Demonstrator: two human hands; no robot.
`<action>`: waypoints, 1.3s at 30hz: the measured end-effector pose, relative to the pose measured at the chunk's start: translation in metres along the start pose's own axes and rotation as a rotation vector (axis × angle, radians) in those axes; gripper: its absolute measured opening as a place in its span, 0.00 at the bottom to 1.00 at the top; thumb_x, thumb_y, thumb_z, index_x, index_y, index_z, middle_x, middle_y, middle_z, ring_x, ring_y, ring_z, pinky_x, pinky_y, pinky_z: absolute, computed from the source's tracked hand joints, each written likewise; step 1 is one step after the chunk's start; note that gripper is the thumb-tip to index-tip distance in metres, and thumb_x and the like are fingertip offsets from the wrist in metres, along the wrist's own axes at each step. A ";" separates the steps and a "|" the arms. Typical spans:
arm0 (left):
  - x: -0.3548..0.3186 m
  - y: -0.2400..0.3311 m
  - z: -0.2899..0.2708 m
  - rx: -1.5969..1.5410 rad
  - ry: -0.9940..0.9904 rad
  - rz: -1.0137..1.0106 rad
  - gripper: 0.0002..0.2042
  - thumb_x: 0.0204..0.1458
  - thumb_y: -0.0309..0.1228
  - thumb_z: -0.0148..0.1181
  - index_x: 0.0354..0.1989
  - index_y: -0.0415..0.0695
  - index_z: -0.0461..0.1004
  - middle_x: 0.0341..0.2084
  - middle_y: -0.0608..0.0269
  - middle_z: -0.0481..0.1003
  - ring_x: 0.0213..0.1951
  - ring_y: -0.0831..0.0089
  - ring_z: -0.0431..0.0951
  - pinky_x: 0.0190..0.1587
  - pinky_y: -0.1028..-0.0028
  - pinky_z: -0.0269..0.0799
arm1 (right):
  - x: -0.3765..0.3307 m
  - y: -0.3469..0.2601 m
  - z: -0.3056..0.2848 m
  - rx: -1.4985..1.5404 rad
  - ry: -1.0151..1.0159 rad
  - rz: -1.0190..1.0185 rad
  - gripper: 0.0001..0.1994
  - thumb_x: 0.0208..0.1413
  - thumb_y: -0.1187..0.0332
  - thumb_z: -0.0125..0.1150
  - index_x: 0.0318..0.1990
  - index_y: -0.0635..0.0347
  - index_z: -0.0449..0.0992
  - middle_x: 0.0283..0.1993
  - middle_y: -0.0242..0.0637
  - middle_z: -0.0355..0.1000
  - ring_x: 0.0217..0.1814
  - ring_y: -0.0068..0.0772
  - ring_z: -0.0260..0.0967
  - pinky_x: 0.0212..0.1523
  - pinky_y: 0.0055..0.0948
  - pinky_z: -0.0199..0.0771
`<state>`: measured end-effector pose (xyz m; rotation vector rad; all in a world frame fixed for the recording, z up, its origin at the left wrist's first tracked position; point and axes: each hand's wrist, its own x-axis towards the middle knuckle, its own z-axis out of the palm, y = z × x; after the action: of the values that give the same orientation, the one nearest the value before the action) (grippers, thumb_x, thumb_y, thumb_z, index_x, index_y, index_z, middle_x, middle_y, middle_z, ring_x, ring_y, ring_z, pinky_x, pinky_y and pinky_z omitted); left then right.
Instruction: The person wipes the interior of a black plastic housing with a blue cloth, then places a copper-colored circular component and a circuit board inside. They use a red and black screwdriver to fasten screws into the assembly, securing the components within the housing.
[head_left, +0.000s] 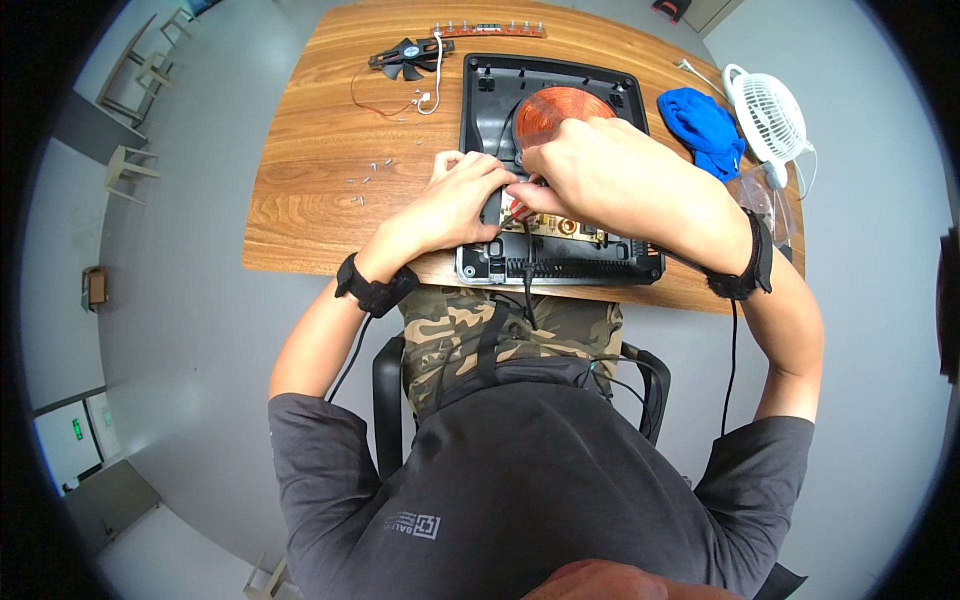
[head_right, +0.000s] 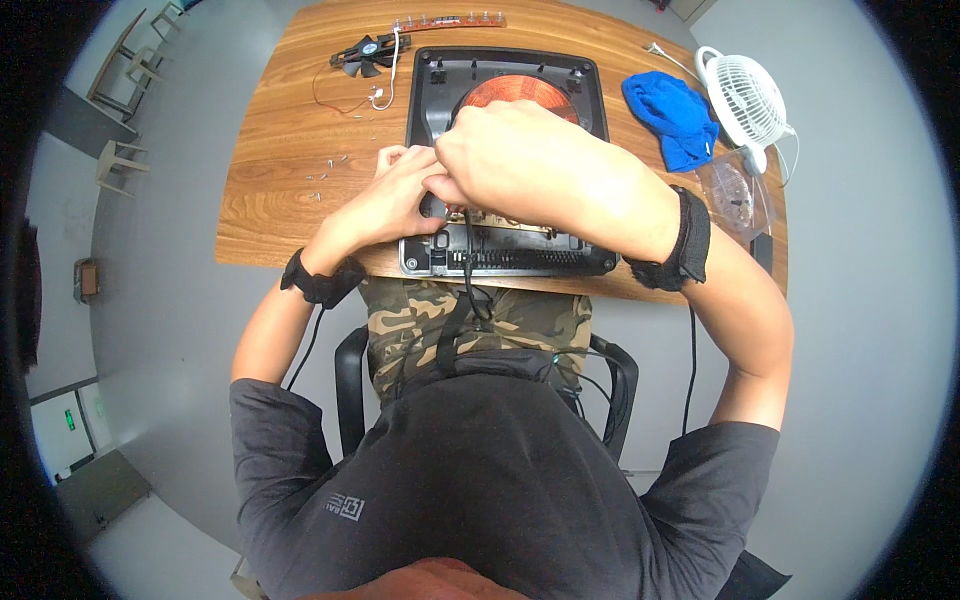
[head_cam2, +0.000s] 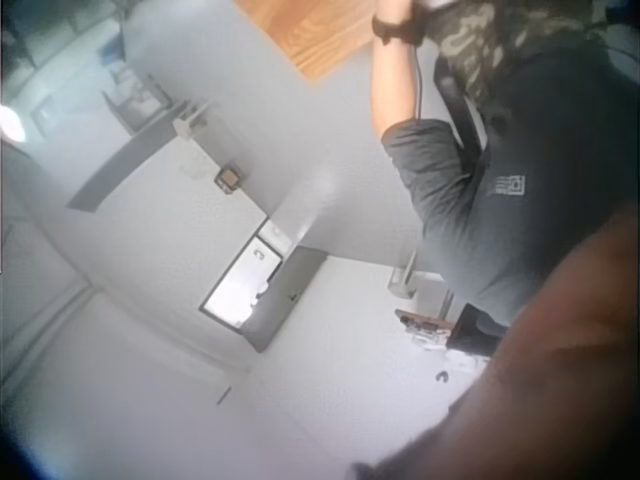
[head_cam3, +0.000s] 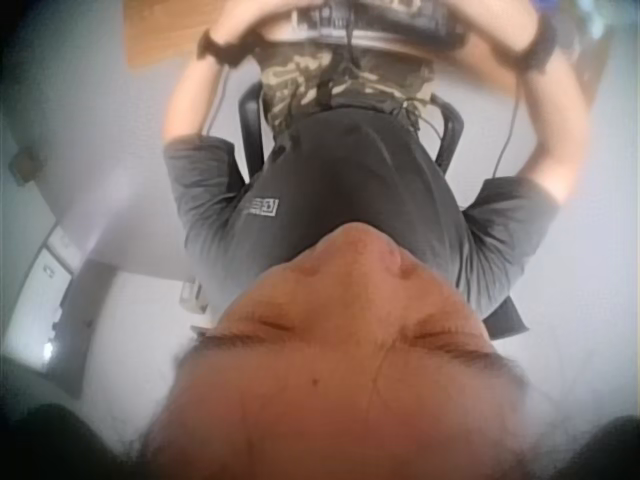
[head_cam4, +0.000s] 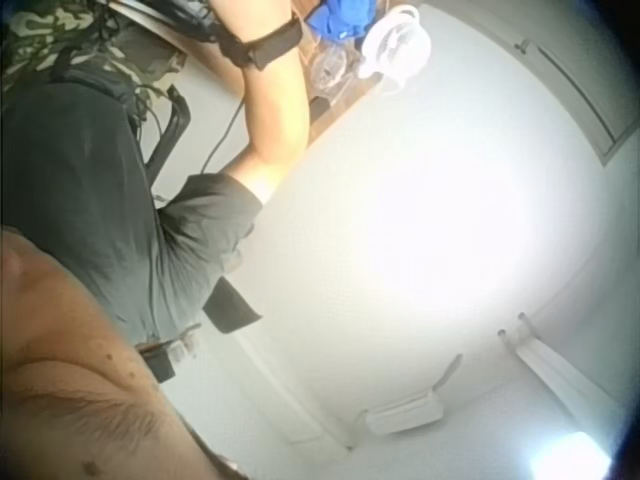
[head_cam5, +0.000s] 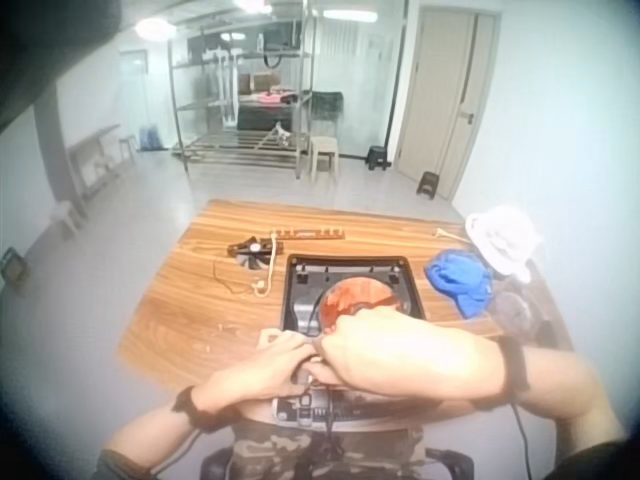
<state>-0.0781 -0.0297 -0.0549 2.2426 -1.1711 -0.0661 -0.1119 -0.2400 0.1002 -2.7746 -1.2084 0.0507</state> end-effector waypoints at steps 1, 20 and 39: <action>0.000 0.000 0.000 0.001 0.001 0.003 0.31 0.38 0.30 0.73 0.56 0.43 0.75 0.50 0.60 0.73 0.58 0.62 0.70 0.65 0.59 0.53 | 0.000 0.000 0.001 -0.004 0.002 -0.001 0.21 0.65 0.53 0.59 0.29 0.64 0.78 0.21 0.47 0.74 0.27 0.51 0.77 0.31 0.43 0.78; 0.000 0.000 0.000 0.008 -0.031 -0.003 0.31 0.37 0.30 0.72 0.56 0.45 0.75 0.49 0.60 0.73 0.58 0.62 0.70 0.65 0.59 0.53 | -0.002 0.000 -0.002 0.004 -0.056 0.037 0.19 0.64 0.55 0.60 0.31 0.64 0.77 0.20 0.48 0.73 0.28 0.51 0.77 0.32 0.43 0.78; -0.001 -0.001 0.002 0.009 -0.025 0.001 0.29 0.38 0.29 0.72 0.54 0.43 0.73 0.47 0.53 0.72 0.55 0.57 0.69 0.65 0.56 0.53 | -0.004 -0.019 -0.013 0.114 -0.061 -0.113 0.15 0.64 0.70 0.58 0.55 0.65 0.67 0.45 0.54 0.71 0.42 0.56 0.79 0.39 0.45 0.78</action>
<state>-0.0791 -0.0294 -0.0576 2.2547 -1.1884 -0.0891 -0.1273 -0.2310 0.1154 -2.6206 -1.3306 0.1887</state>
